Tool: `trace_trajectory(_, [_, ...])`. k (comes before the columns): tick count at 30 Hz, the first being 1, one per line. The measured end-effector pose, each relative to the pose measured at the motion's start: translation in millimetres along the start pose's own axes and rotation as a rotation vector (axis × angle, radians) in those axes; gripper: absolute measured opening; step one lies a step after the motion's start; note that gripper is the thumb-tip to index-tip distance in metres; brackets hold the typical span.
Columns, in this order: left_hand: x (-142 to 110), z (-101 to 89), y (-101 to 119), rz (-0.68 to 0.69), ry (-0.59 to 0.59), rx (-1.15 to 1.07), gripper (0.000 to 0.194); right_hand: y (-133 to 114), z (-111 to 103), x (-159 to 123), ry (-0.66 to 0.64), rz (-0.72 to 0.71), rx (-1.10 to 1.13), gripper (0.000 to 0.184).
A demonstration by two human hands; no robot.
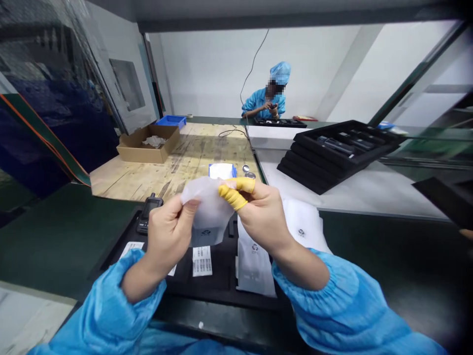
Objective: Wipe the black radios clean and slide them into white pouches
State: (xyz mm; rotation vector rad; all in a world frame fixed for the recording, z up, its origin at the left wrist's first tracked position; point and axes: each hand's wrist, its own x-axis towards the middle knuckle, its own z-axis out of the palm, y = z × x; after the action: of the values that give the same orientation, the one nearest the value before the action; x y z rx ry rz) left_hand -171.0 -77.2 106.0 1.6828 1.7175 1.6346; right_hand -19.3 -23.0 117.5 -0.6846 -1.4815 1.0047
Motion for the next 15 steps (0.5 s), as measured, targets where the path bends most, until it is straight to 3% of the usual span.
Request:
trace_trajectory(4, [3, 10.6, -32, -0.287, -0.188, -0.154, 0.042, 37, -3, 2, -0.142, 0.247, -0.107, 0.018])
trace_trajectory(7, [5, 32.5, -68, -0.392, -0.286, -0.212, 0.054, 77, -5, 6, -0.189, 0.449, -0.182, 0.009])
trace_trajectory(9, [6, 46.7, -90, -0.445, -0.306, -0.223, 0.056, 94, -11, 8, -0.165, 0.511, -0.201, 0.006])
trace_trajectory(12, [6, 61.7, -113, -0.496, -0.314, -0.204, 0.047, 95, -35, 8, -0.09, 0.554, -0.232, 0.02])
trace_trajectory(15, [6, 70.5, -127, -0.51, -0.305, -0.161, 0.039, 83, -73, 7, -0.03, 0.575, -0.278, 0.022])
